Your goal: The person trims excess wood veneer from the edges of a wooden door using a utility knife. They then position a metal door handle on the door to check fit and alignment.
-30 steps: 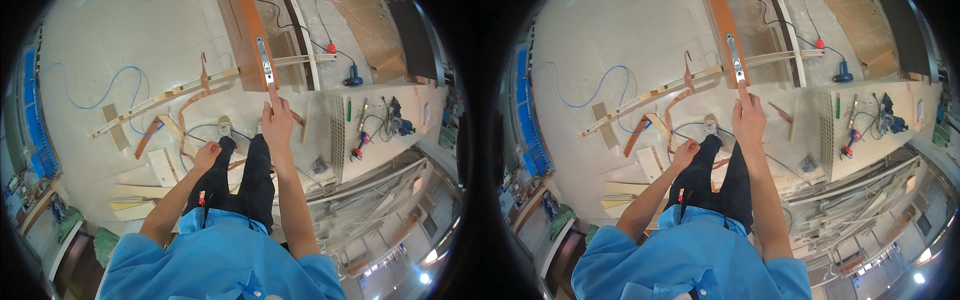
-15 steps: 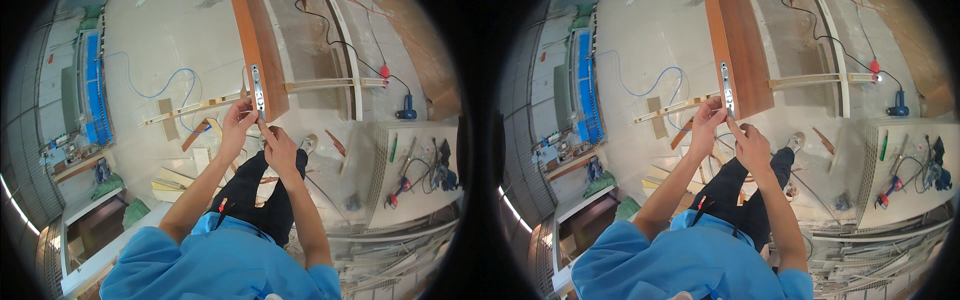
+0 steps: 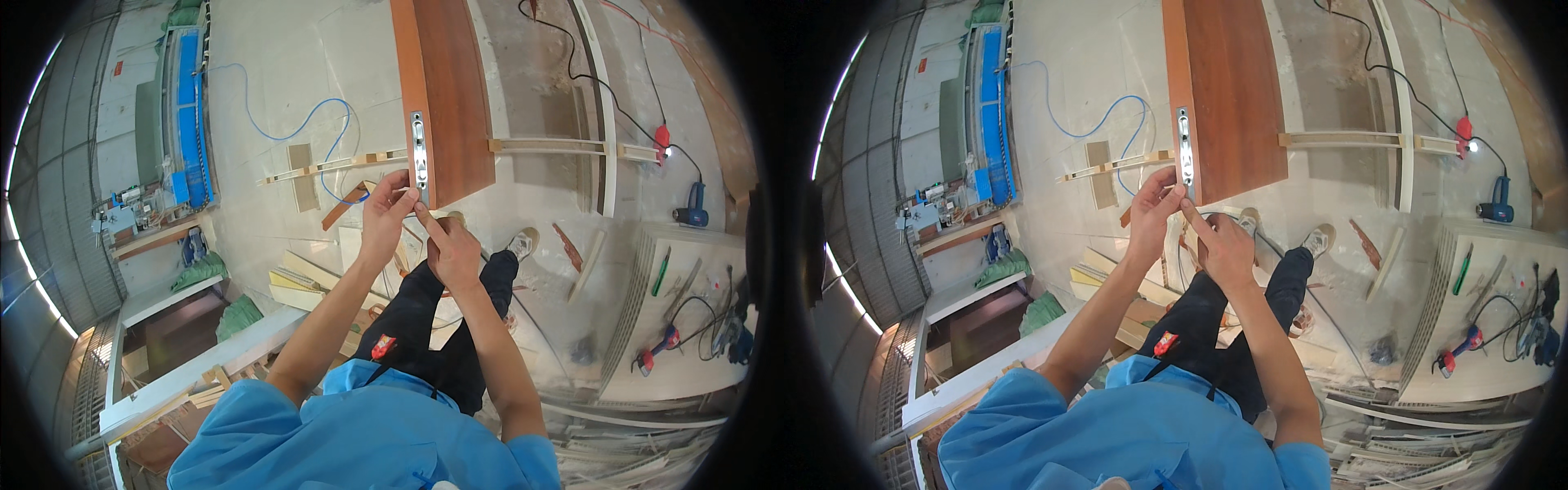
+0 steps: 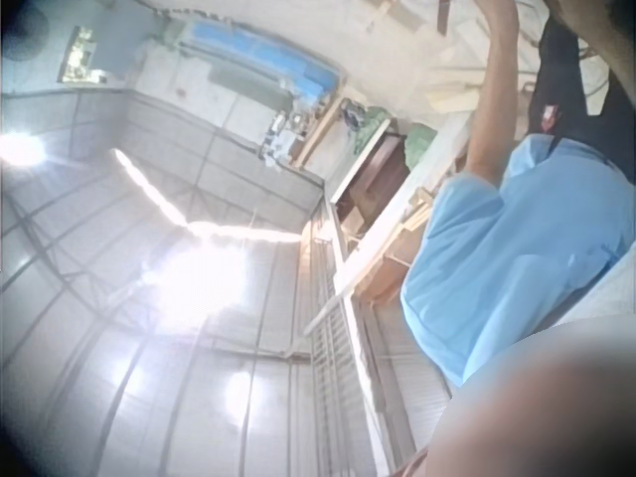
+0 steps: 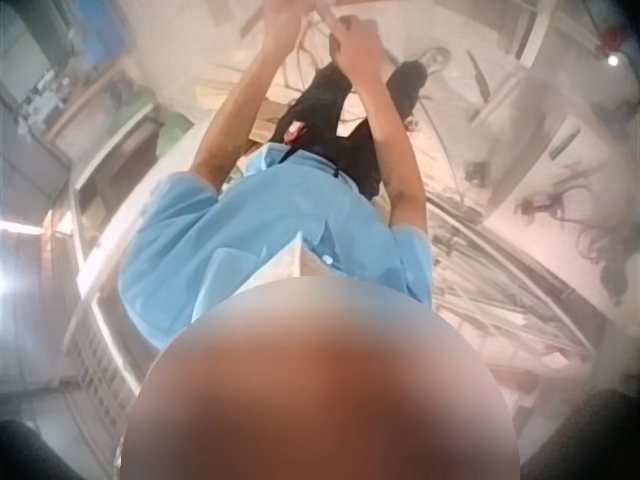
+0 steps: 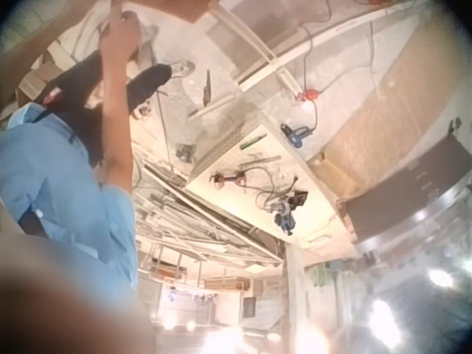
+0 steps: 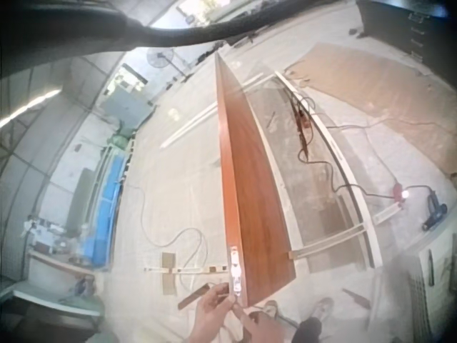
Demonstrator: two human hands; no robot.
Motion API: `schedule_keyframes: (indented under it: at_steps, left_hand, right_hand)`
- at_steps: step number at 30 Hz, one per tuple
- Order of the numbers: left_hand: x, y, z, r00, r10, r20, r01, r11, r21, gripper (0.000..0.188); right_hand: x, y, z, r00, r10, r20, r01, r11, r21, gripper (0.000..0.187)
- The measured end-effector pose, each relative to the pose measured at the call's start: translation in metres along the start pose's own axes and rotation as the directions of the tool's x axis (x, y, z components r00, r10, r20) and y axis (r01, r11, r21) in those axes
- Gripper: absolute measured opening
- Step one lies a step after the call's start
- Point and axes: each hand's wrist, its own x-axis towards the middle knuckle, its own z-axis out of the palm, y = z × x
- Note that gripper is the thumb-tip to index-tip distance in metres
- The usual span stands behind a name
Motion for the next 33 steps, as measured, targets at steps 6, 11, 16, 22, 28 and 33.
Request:
schedule_keyframes:
  at_steps: [6,11,16,22,28,33]
  left_hand:
    - [-0.005,0.001,0.005,0.999,-0.033,-0.039,0.032,0.999,-0.022,0.037]
    - [0.0,0.006,0.01,0.988,-0.113,-0.102,0.11,0.993,-0.032,0.035]
    - [0.024,0.019,0.012,0.985,-0.144,-0.098,0.15,0.987,0.057,0.037]
    - [0.05,0.042,0.013,0.968,-0.237,-0.082,0.246,0.961,0.129,0.042]
    - [0.079,0.064,0.014,0.979,-0.194,-0.068,0.205,0.948,0.244,0.042]
    - [0.093,0.079,0.01,0.959,-0.283,-0.031,0.28,0.916,0.288,0.04]
  right_hand:
    - [0.0,-0.002,-0.005,1.0,0.002,0.004,-0.002,1.0,-0.012,0.076]
    - [0.001,-0.004,-0.005,1.0,0.003,0.002,-0.003,0.999,-0.051,0.075]
    - [0.001,-0.004,-0.003,1.0,-0.001,-0.021,0.0,0.999,-0.037,0.073]
    - [0.002,-0.003,-0.007,1.0,-0.016,-0.001,0.016,0.999,-0.037,0.071]
    - [0.006,0.0,0.002,0.998,-0.044,-0.053,0.044,0.999,0.0,0.07]
    - [0.005,0.001,0.002,0.998,-0.052,-0.045,0.051,0.998,-0.022,0.071]
